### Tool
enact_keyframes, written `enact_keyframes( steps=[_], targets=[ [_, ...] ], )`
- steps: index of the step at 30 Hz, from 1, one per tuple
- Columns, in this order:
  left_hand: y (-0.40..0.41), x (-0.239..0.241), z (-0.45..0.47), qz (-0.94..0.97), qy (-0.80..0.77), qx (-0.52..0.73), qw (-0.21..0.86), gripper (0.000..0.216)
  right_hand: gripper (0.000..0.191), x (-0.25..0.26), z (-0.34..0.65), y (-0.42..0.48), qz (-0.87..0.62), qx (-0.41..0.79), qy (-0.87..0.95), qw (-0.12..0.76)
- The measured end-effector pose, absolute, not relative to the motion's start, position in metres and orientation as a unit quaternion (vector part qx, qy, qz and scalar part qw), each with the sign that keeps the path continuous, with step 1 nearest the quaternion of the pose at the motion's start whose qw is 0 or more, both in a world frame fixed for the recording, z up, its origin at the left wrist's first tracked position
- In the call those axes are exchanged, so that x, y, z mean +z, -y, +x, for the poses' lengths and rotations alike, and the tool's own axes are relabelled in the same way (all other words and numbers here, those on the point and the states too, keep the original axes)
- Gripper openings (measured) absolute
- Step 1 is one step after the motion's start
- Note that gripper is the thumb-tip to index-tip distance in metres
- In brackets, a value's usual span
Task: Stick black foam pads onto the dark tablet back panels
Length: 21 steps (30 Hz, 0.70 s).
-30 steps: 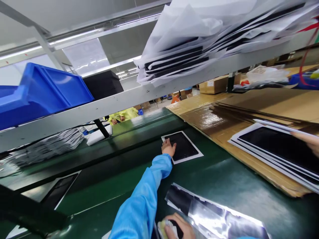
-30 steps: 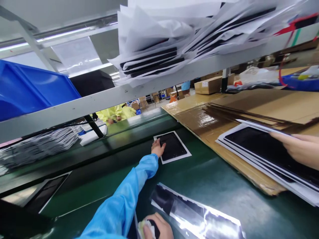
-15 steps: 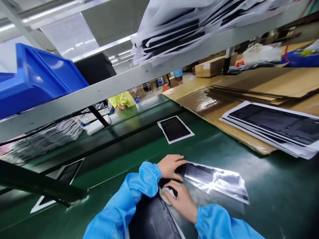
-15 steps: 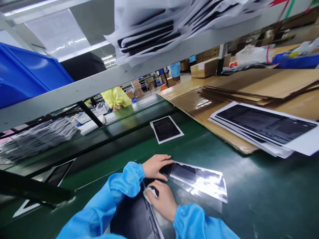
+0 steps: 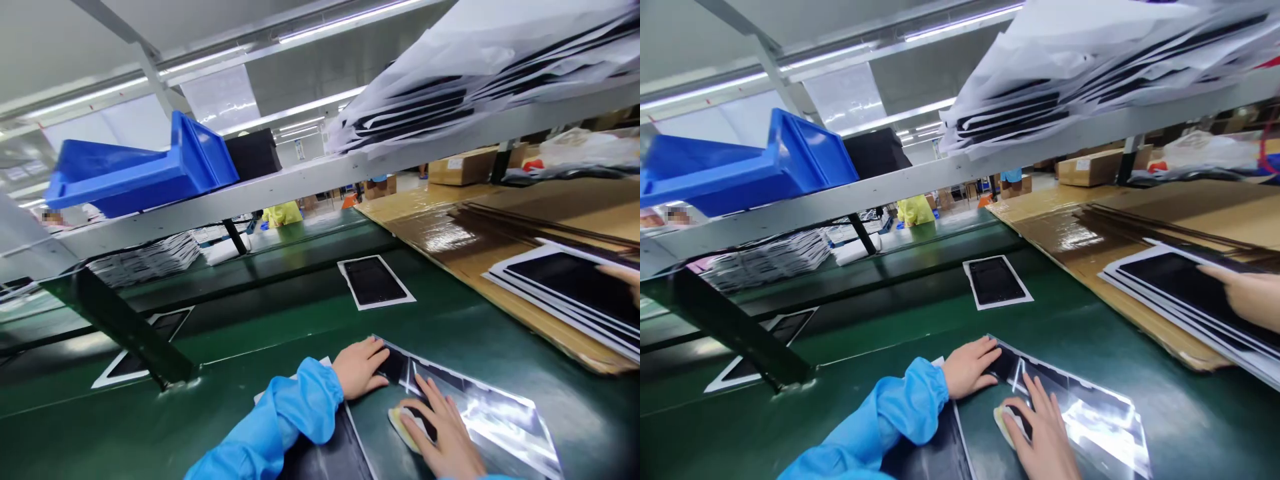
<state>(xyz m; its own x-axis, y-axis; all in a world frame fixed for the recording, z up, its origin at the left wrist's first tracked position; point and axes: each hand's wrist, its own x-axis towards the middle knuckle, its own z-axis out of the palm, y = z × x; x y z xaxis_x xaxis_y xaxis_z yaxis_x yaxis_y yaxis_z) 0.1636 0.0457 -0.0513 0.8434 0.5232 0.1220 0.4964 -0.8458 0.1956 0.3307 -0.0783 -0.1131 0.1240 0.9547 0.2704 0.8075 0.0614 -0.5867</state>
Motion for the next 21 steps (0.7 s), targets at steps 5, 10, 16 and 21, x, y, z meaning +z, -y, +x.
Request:
enact_keyframes(
  steps=[5, 10, 16, 21],
  targets=[
    [-0.035, -0.038, 0.169, 0.945, -0.292, 0.101, 0.104, 0.049, 0.031, -0.108, 0.326, 0.068, -0.667, 0.139, 0.668, 0.300],
    [-0.029, -0.029, 0.176, 0.939, -0.289, 0.103, 0.153, 0.057, 0.032, -0.101, 0.326, 0.059, -0.642, 0.165, 0.686, 0.300],
    [-0.026, -0.033, 0.183, 0.921, -0.311, 0.139, 0.187, 0.050, 0.024, -0.114, 0.327, 0.042, -0.601, 0.179, 0.726, 0.282],
    [-0.025, -0.044, 0.186, 0.857, -0.382, 0.214, 0.270, 0.049, 0.020, -0.130, 0.316, 0.033, -0.618, 0.098, 0.705, 0.334]
  ],
)
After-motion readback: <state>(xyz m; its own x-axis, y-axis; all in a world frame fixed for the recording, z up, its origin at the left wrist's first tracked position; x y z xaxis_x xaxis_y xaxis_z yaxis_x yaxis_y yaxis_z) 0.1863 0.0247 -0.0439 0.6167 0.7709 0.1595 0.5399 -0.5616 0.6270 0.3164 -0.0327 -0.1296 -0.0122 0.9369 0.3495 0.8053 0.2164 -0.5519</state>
